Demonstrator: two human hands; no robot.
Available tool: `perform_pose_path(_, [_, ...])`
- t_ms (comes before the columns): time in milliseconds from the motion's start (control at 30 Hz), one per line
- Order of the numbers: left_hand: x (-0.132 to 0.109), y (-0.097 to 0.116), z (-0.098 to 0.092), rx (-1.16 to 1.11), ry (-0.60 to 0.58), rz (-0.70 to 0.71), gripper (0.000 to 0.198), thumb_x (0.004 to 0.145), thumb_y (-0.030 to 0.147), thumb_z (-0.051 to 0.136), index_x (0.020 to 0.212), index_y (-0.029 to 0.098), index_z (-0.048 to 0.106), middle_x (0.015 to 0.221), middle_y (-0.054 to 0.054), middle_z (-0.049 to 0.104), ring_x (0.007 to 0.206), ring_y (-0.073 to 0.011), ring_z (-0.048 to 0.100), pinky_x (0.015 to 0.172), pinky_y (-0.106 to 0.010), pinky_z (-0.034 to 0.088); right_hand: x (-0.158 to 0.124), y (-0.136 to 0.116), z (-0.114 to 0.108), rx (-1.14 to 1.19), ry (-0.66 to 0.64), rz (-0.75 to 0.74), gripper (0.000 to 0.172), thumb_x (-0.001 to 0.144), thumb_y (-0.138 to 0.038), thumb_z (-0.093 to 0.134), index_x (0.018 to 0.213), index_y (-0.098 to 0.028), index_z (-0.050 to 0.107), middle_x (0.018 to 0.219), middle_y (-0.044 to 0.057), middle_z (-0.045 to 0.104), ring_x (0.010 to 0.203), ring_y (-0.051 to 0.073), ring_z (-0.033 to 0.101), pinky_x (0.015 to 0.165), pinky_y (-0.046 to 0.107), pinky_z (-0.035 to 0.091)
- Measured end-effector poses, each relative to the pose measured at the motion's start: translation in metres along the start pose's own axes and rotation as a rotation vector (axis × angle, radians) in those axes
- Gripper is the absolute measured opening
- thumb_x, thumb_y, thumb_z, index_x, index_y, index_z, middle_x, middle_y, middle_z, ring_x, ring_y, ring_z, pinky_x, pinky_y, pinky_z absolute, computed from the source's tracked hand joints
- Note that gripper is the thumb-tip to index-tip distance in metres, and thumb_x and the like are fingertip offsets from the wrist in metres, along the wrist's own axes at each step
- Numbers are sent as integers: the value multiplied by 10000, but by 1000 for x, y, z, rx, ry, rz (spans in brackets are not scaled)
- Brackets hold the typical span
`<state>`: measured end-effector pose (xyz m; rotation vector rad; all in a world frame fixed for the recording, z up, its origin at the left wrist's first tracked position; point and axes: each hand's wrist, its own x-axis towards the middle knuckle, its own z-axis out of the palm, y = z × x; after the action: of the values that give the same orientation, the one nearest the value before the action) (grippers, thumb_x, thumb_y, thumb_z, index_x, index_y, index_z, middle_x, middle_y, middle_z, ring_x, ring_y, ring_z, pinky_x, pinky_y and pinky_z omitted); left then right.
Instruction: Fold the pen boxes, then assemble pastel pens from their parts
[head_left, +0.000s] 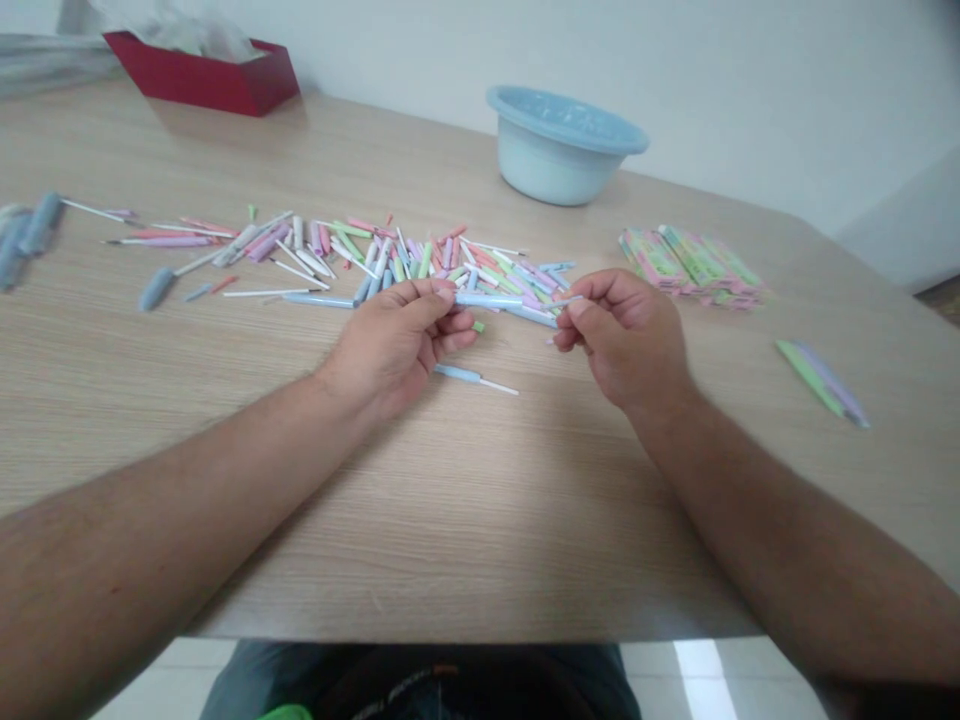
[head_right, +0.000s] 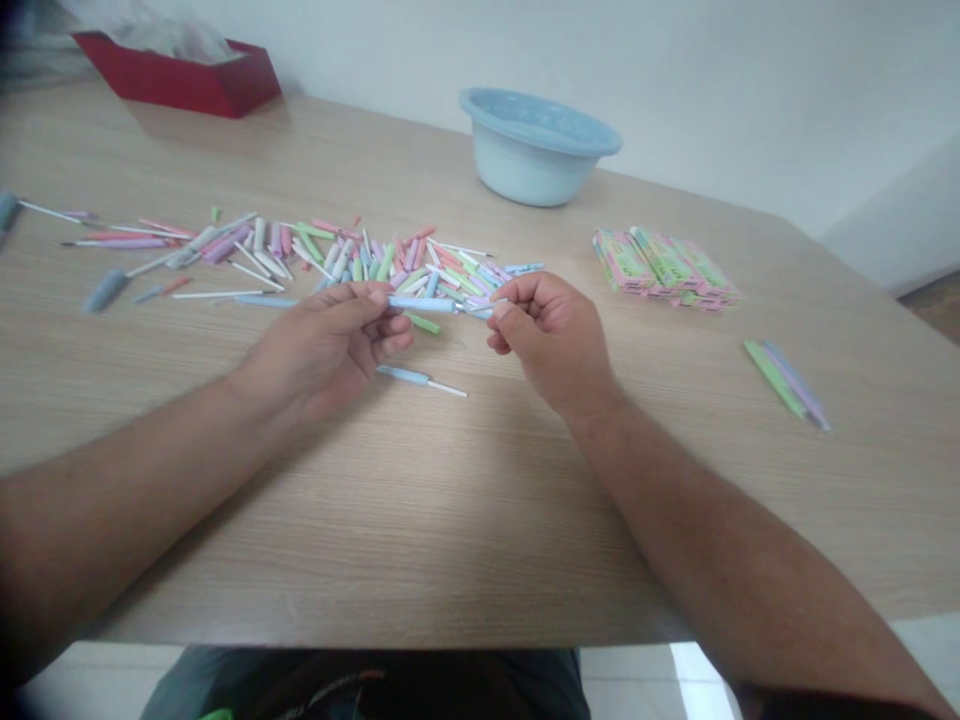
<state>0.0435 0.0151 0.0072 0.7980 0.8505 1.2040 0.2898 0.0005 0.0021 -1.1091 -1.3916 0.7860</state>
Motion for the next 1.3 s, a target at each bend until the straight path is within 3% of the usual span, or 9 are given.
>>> perform_pose_path(167, [4,-6,-4,73,-24,54,80,1034,119,714,1002,191,699,856,-6,736,763,-119,749,715,-234,666,4,1,-3,19,34,17,96,935,-263,789,989,-257,710,803,-15,741,617,138,684,576,285,567])
perform_pose_path(300, [1,-8,-11,524,-65,383,269,908,150,837,1104,223,667,877,10,733,766,-160,728,713,-296,627,3,0,-3,61,45,36,70,944,-242,779,983,-254,722,808,-17,760,608,130,685,575,273,558])
perform_pose_path(400, [-5,-8,-15,837,-86,613,306,892,171,846,1149,233,693,984,-5,755,835,-167,708,786,-315,594,4,0,-4,85,55,35,57,955,-221,777,973,-255,735,815,-12,777,600,127,683,569,268,554])
perform_pose_path(633, [-7,-11,-17,833,-110,671,272,901,183,827,1121,225,671,980,6,721,810,-153,682,757,-304,550,3,3,-4,81,56,43,67,954,-214,780,982,-250,732,810,-18,765,596,119,689,571,257,556])
perform_pose_path(767, [-7,-8,-12,745,-89,566,220,890,185,860,996,218,670,866,5,710,752,-154,685,687,-280,557,3,3,-3,78,50,37,64,949,-202,764,981,-249,733,796,-30,765,584,109,692,556,236,553])
perform_pose_path(900, [-4,-7,-7,403,-57,301,255,876,154,868,943,216,630,793,5,713,689,-168,740,586,-260,614,4,2,-3,88,46,28,75,935,-189,755,969,-252,731,785,-39,767,582,109,693,548,228,551])
perform_pose_path(1067, [0,-7,-1,26,-26,54,214,914,25,733,957,202,619,786,18,717,710,-170,802,555,-237,665,5,2,-2,60,60,34,74,916,-201,752,954,-256,722,778,-38,767,579,116,686,542,236,544])
perform_pose_path(1300, [-3,-6,2,-60,-34,-22,200,962,-2,694,991,190,645,779,5,750,688,-167,814,544,-225,680,3,2,-1,46,34,16,94,899,-237,789,968,-245,725,744,-51,742,576,120,693,551,243,568])
